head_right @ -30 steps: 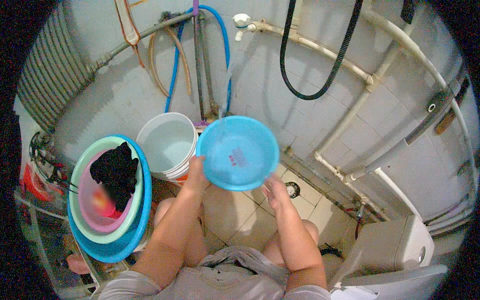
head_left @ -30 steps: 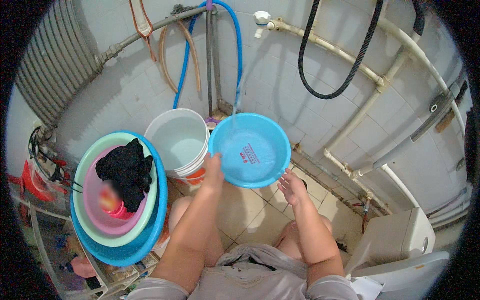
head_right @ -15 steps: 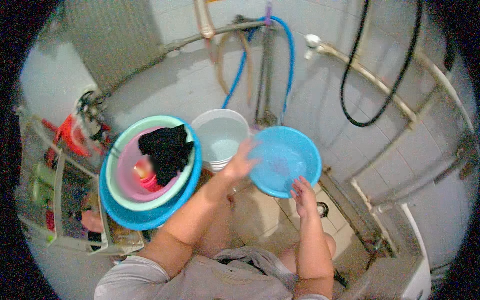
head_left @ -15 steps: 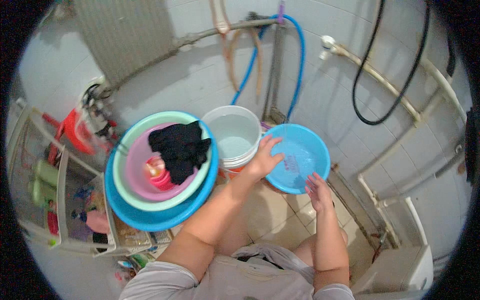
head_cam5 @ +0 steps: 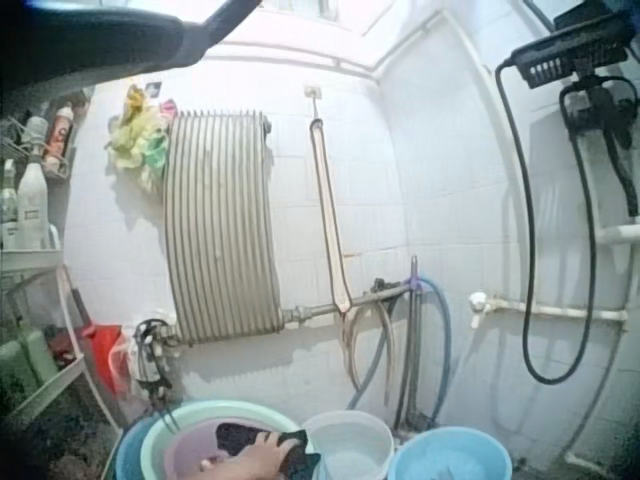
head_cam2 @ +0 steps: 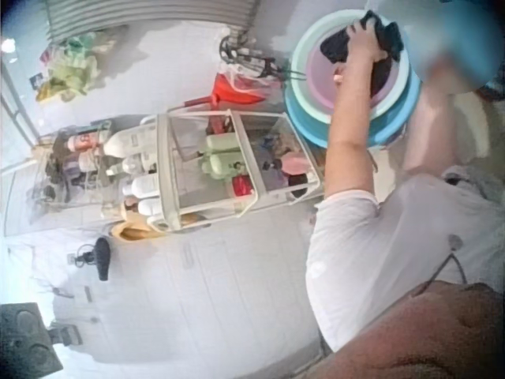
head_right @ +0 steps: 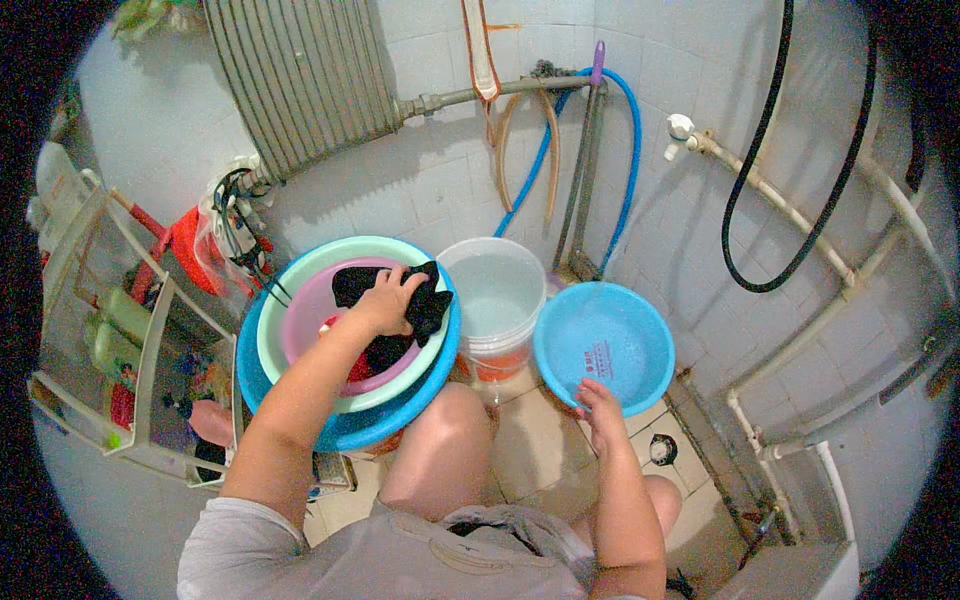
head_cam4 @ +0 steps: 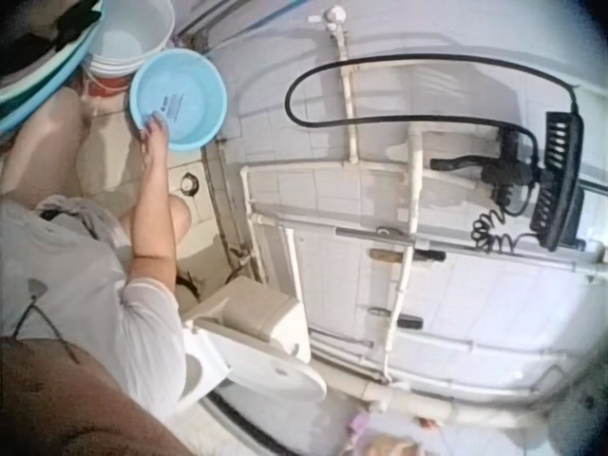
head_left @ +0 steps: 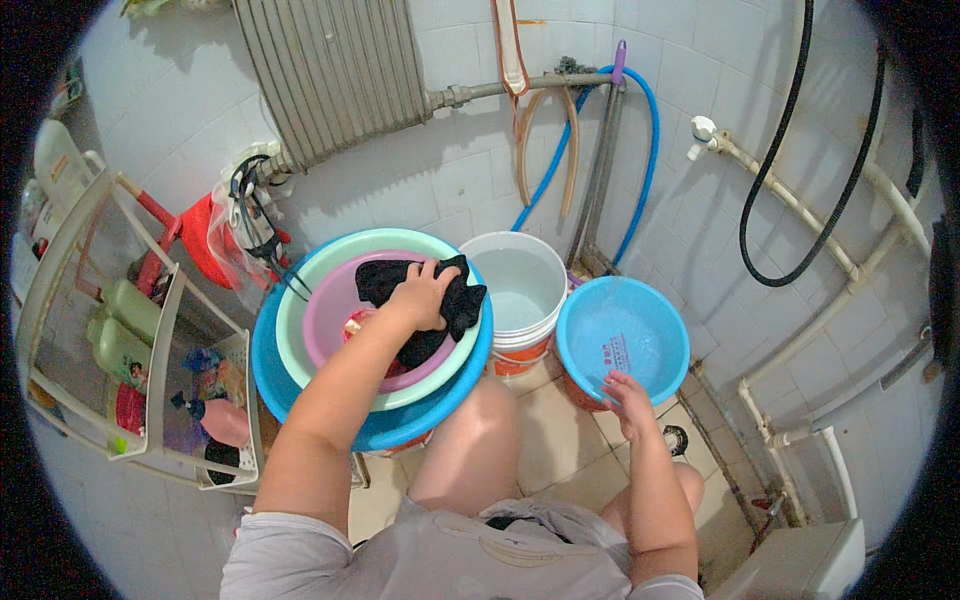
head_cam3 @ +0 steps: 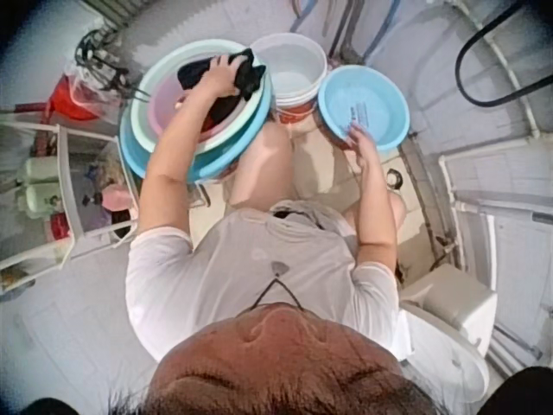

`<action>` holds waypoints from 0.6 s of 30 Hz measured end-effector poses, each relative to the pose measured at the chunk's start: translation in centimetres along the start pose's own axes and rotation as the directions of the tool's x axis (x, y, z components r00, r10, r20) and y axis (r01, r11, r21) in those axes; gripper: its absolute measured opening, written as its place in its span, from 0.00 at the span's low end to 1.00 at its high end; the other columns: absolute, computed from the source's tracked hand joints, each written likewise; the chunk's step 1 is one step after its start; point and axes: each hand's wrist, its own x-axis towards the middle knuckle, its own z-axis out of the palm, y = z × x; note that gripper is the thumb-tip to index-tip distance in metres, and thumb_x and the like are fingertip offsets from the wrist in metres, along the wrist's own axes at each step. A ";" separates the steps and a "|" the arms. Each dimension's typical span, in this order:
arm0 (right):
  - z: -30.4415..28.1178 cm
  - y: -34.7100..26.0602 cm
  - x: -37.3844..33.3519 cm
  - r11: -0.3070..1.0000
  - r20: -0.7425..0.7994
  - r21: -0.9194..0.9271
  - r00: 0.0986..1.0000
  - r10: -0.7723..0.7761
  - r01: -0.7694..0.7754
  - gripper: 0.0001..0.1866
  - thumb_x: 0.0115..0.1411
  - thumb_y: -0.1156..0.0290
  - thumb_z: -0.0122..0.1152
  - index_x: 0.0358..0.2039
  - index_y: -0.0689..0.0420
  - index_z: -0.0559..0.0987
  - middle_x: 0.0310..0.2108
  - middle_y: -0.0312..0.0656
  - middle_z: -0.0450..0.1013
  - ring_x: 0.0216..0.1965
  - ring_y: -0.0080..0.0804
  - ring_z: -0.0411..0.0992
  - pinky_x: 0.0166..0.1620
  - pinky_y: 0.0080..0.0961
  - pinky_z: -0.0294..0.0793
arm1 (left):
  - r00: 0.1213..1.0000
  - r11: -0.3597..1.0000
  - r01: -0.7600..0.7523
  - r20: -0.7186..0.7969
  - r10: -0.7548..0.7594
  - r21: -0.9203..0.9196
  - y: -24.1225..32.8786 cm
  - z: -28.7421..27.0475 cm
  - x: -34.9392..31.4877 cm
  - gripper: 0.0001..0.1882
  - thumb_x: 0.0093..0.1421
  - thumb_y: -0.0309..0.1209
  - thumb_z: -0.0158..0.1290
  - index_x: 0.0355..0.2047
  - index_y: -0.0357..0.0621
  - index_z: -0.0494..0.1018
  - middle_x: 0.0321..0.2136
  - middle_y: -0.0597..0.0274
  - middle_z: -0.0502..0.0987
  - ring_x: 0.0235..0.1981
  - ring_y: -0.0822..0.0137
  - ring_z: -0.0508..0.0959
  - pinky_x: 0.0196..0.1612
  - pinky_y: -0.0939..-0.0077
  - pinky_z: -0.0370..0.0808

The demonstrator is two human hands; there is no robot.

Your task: The person sits on the bathroom floor and hand-washes a dark garment in a blue basin filled with water. They repeatedly submerge, agitate, and wring the fabric by hand. After washing, they transfer the garment to a pink basin and empty the blue basin into the toilet.

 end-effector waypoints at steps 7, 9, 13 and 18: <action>-0.3 -0.8 -0.3 0.999 0.003 0.026 0.999 -0.038 0.038 0.14 0.58 0.71 0.51 0.46 0.57 0.71 0.42 0.36 0.71 0.40 0.27 0.68 0.38 0.22 0.68 | 0.841 0.994 -0.055 -0.541 -0.007 -0.098 -2.6 -0.4 0.1 0.25 0.41 0.18 0.53 0.42 0.51 0.66 0.40 0.53 0.67 0.44 0.48 0.69 0.42 0.57 0.72; -0.3 -0.6 -0.5 0.999 0.018 0.010 0.999 -0.031 0.030 0.14 0.58 0.71 0.51 0.46 0.57 0.71 0.41 0.36 0.71 0.40 0.26 0.68 0.38 0.22 0.68 | 0.762 0.980 -0.039 -0.641 -0.097 -0.196 -3.8 -2.3 0.5 0.25 0.41 0.16 0.52 0.42 0.49 0.66 0.39 0.52 0.68 0.44 0.47 0.69 0.42 0.57 0.71; 0.2 -0.7 -0.9 1.000 0.050 -0.022 0.999 -0.012 0.013 0.14 0.58 0.71 0.51 0.46 0.56 0.71 0.42 0.36 0.71 0.41 0.26 0.68 0.38 0.22 0.68 | 0.493 0.943 -0.161 -0.852 -0.178 -0.290 -6.3 -8.6 -0.2 0.26 0.40 0.18 0.56 0.43 0.45 0.66 0.39 0.49 0.69 0.45 0.46 0.69 0.47 0.62 0.68; 0.6 -1.1 -1.1 1.000 0.084 0.030 0.996 -0.005 0.002 0.15 0.58 0.69 0.51 0.47 0.56 0.70 0.42 0.36 0.70 0.42 0.27 0.68 0.40 0.23 0.68 | 0.230 0.926 -0.303 -0.960 -0.158 -0.225 -4.3 -17.3 -0.3 0.26 0.49 0.24 0.57 0.49 0.39 0.64 0.43 0.52 0.73 0.46 0.59 0.72 0.49 0.73 0.66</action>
